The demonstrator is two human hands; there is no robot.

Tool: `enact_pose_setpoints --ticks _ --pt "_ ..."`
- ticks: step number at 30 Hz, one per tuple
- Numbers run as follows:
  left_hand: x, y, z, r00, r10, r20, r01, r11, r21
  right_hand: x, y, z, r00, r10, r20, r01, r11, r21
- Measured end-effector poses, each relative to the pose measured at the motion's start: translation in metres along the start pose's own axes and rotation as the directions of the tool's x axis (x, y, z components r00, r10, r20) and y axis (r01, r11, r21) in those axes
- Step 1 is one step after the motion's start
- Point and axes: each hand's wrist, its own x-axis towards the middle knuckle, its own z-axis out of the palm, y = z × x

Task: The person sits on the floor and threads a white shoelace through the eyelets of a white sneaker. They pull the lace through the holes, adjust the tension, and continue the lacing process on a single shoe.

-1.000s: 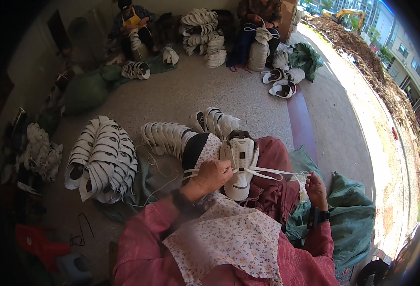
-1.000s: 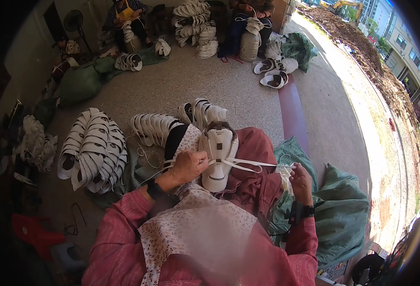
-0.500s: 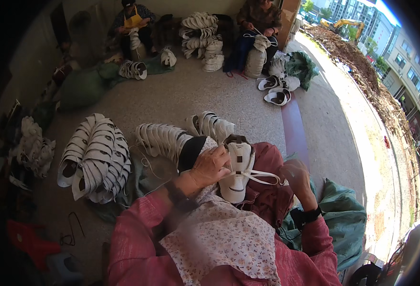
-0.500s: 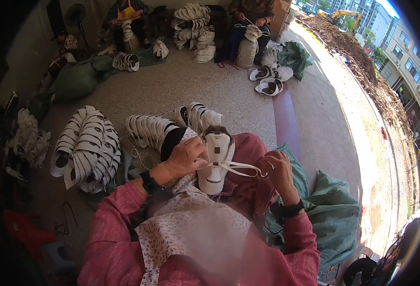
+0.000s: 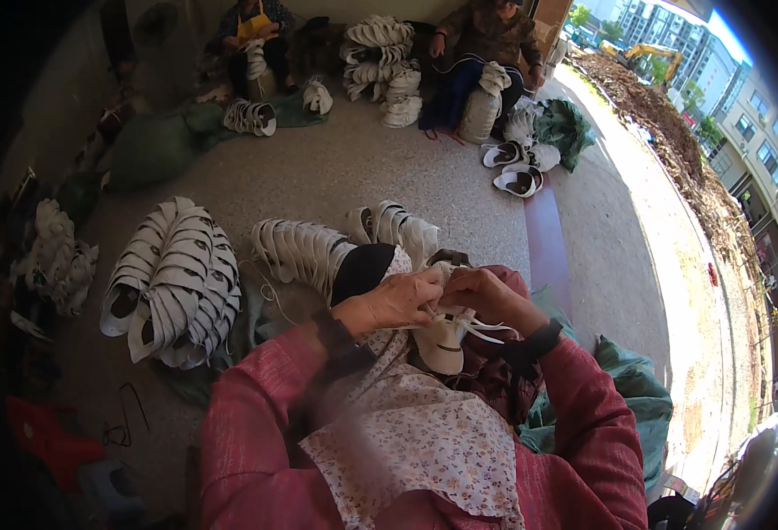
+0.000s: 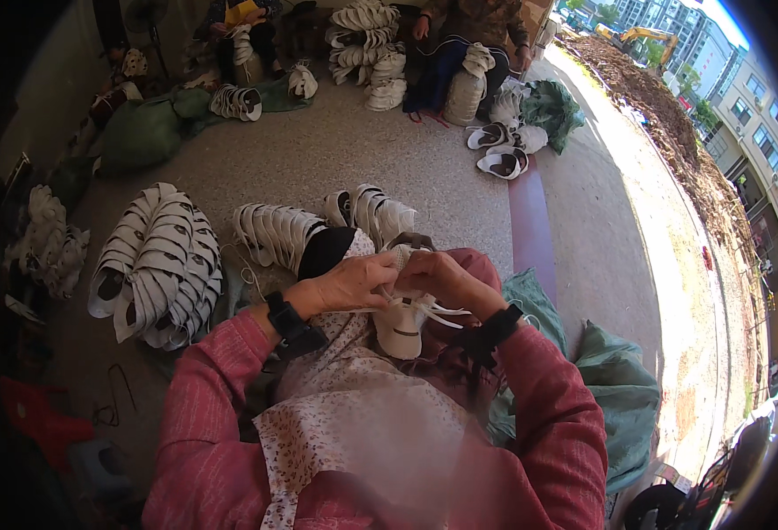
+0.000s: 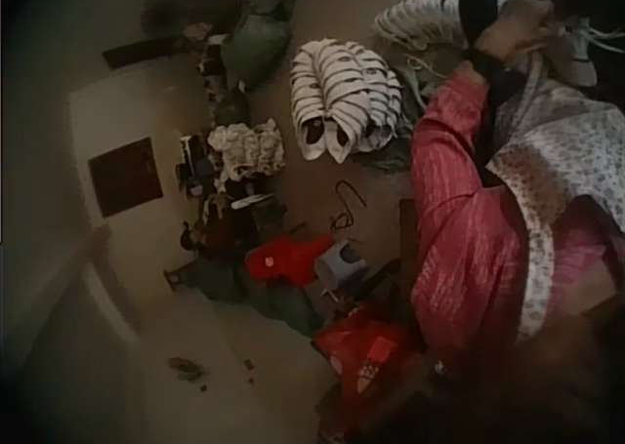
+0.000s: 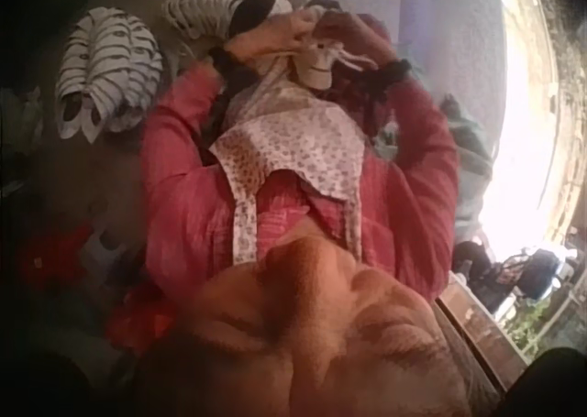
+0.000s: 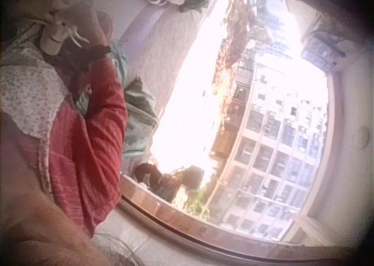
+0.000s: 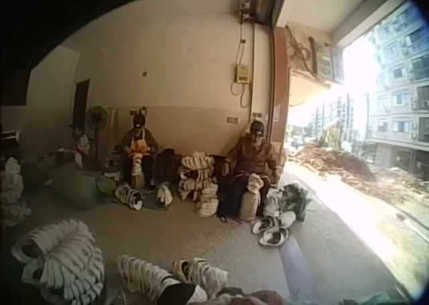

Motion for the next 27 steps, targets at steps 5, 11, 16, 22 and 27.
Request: enact_pose_setpoints --ticks 5,11,16,22,27 --pt "0.003 0.003 -0.004 0.999 0.03 0.035 -0.027 0.994 -0.102 -0.008 0.001 0.002 0.995 0.088 0.038 -0.093 0.978 0.186" --pt "0.001 -0.005 -0.002 0.992 0.104 0.068 -0.089 0.978 -0.191 -0.007 0.008 0.011 0.999 0.006 0.045 -0.012 0.992 0.128" --pt "-0.001 -0.006 -0.002 0.992 0.106 0.064 -0.094 0.98 -0.177 0.002 0.016 0.02 0.998 -0.048 0.035 0.053 0.982 -0.18" --pt "0.0 -0.007 0.008 0.993 0.106 -0.056 -0.111 0.991 -0.078 0.0 0.012 0.01 0.992 0.085 0.097 -0.104 0.972 0.209" --pt "-0.003 -0.005 0.006 0.982 0.154 -0.113 -0.163 0.984 -0.074 0.007 0.003 0.014 0.946 0.315 0.073 -0.323 0.932 0.168"
